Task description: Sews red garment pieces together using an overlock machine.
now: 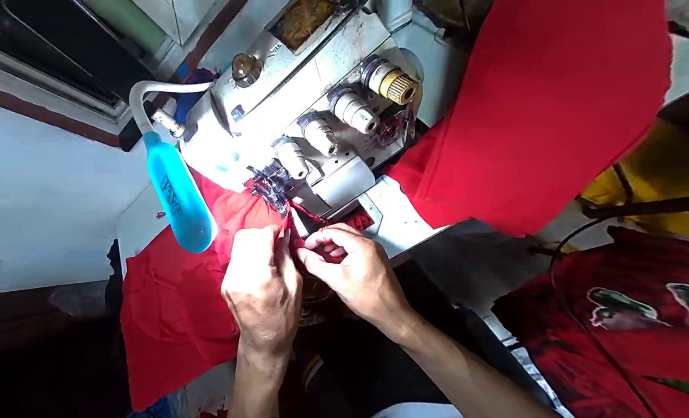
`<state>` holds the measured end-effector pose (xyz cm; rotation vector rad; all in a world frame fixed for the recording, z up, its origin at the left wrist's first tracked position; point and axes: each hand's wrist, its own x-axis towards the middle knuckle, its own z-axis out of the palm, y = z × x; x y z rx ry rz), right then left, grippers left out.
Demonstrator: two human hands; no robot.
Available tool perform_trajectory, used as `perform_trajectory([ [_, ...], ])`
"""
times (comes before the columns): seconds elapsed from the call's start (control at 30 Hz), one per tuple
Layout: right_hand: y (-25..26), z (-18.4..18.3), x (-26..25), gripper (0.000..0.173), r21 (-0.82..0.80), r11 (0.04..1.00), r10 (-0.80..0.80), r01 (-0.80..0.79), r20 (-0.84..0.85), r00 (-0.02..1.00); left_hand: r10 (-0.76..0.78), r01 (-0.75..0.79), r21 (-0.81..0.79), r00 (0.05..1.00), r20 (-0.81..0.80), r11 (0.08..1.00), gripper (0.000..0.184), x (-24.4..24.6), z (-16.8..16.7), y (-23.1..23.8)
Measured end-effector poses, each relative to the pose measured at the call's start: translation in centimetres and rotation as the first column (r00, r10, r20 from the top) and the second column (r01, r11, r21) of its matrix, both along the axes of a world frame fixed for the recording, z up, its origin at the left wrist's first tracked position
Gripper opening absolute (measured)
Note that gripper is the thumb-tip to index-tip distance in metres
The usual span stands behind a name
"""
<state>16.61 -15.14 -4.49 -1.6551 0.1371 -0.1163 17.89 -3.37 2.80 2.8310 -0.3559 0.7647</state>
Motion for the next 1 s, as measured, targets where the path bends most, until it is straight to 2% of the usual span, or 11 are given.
perform_trajectory([
  [0.1,-0.6,-0.4,0.0,0.008,0.03,0.998,0.054,-0.055,0.028,0.998,-0.15,0.159,-0.257,0.987,0.054,0.953,0.01,-0.1,-0.8,1.7],
  [0.17,-0.9,-0.4,-0.3,0.006,0.143,0.987,0.07,-0.073,0.021,0.997,-0.204,0.212,-0.339,0.977,0.062,0.916,0.01,-0.1,-1.1,2.5],
  [0.23,-1.0,-0.3,-0.7,0.005,0.263,0.962,0.065,-0.066,0.014,0.998,-0.241,0.252,-0.357,0.968,0.076,0.9,0.01,-0.2,-1.2,2.9],
  [0.3,-0.7,-0.3,-1.0,0.006,0.307,0.95,0.054,-0.054,0.01,0.999,-0.255,0.266,-0.321,0.964,0.077,0.909,0.009,-0.3,-1.3,2.9],
  [0.43,-0.1,0.1,-0.6,0.02,0.206,0.975,0.104,-0.079,-0.111,0.988,-0.197,0.193,-0.355,0.98,0.025,0.915,0.008,-0.4,-1.5,3.0],
  [0.53,0.2,1.1,0.2,0.02,0.126,0.987,0.123,-0.101,-0.173,0.977,-0.143,0.122,-0.438,0.99,-0.016,0.89,0.009,-0.1,-1.8,3.1],
  [0.7,-0.1,0.7,0.2,0.01,0.164,0.986,-0.039,0.041,-0.016,0.999,-0.133,0.038,-0.628,0.986,-0.104,0.777,0.009,0.7,-3.0,4.3],
  [0.87,-0.5,0.6,0.0,0.009,0.294,0.956,0.02,-0.004,-0.053,0.998,-0.263,0.167,-0.646,0.963,-0.055,0.745,0.008,2.5,-4.1,6.2],
  [1.0,-0.5,0.6,0.0,0.009,0.256,0.963,-0.075,0.086,-0.052,0.996,-0.334,0.207,-0.635,0.939,-0.085,0.744,0.008,3.6,-3.9,7.4],
])
